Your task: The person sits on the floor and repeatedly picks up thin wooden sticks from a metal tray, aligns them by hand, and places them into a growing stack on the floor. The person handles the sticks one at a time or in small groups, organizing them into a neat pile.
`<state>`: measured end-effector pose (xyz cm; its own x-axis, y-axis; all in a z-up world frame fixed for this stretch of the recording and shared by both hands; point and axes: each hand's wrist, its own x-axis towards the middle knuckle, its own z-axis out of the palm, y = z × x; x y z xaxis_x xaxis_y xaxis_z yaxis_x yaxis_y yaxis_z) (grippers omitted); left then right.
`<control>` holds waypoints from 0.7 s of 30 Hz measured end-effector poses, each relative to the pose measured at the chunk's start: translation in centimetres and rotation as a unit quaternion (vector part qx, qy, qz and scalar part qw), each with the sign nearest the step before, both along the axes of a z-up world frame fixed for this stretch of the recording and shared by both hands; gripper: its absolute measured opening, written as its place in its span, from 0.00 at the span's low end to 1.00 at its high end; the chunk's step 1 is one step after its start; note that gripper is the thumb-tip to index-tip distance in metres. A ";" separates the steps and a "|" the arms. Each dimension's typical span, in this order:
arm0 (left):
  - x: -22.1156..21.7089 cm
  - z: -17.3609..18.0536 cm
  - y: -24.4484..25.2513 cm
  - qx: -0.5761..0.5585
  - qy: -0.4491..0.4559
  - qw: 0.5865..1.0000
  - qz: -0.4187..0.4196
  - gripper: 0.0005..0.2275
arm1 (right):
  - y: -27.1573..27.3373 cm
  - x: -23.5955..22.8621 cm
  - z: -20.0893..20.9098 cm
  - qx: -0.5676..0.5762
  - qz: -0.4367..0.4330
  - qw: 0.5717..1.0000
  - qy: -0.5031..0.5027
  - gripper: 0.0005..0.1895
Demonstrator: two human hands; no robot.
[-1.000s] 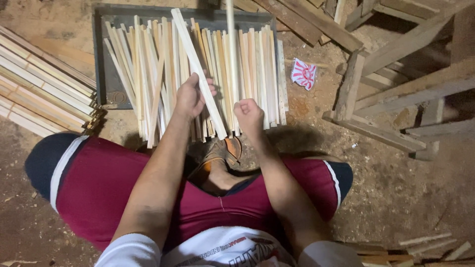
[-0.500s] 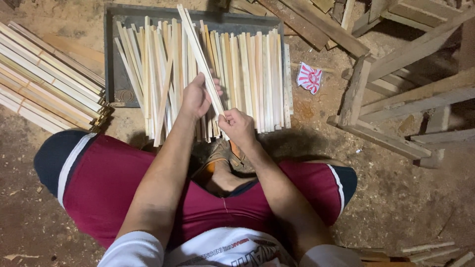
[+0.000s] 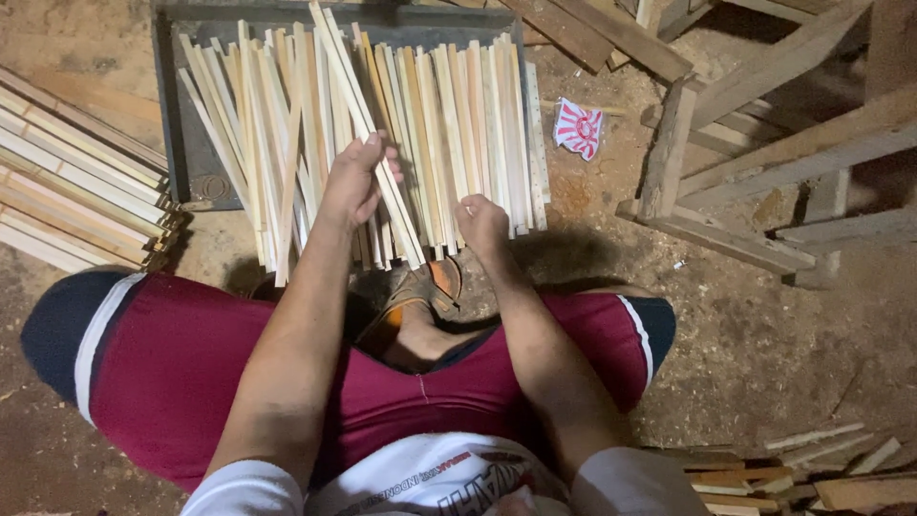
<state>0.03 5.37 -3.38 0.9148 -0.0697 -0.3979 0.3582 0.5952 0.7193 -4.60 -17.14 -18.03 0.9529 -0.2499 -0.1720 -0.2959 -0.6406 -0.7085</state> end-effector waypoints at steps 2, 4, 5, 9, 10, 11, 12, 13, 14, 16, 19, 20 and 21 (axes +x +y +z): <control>0.2 0.2 -0.1 -0.003 0.002 1.000 -0.004 0.11 | 2.1 -1.4 4.5 0.003 0.007 1.000 0.011 0.19; 0.1 0.5 -0.1 -0.007 0.004 1.000 -0.004 0.10 | 3.0 -1.9 5.1 0.006 0.017 1.000 0.021 0.21; 0.0 0.8 -0.2 0.001 0.008 1.000 -0.011 0.10 | 2.8 -1.7 3.4 -0.002 0.026 0.999 0.026 0.20; -0.1 1.0 -0.3 0.030 0.018 0.999 -0.029 0.13 | 1.8 -0.5 -0.8 0.014 0.024 0.998 0.056 0.21; -0.1 0.8 -0.3 0.031 0.017 0.999 -0.030 0.13 | 1.5 -0.1 -1.4 0.014 0.024 0.998 0.056 0.21; 0.0 0.6 -0.2 0.033 0.020 0.999 -0.026 0.13 | 1.2 0.2 -2.1 -0.003 0.030 0.997 0.064 0.18; -0.1 0.3 -0.3 0.034 0.024 0.999 -0.023 0.13 | 0.9 0.5 -2.8 -0.020 0.035 0.996 0.074 0.15; -0.3 0.3 -0.3 0.034 0.025 0.999 -0.024 0.13 | 1.2 -0.1 -1.2 -0.020 0.035 0.996 0.075 0.15; -0.3 0.4 -0.1 0.033 0.024 0.999 -0.025 0.12 | 1.6 -0.4 0.6 -0.048 0.054 0.993 0.098 0.16; -0.3 0.5 0.0 0.031 0.023 0.999 -0.025 0.12 | 2.3 -0.7 2.4 -0.077 0.074 0.987 0.121 0.17; -0.1 0.4 -0.2 0.029 0.022 0.999 -0.027 0.12 | 2.7 -0.4 3.2 -0.119 0.075 0.980 0.140 0.16; 0.0 0.0 -0.1 0.029 0.023 0.999 -0.030 0.12 | 2.9 -0.5 3.8 -0.125 0.085 0.978 0.146 0.15; 0.0 -0.3 -0.1 0.028 0.024 0.999 -0.032 0.13 | 3.1 -0.6 4.3 -0.131 0.096 0.975 0.152 0.15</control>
<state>0.04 5.26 -3.69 0.8893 -0.1039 -0.4453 0.4284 0.5295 0.7322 -5.20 -14.06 -13.69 0.9011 -0.1459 -0.4082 -0.3243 -0.8519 -0.4113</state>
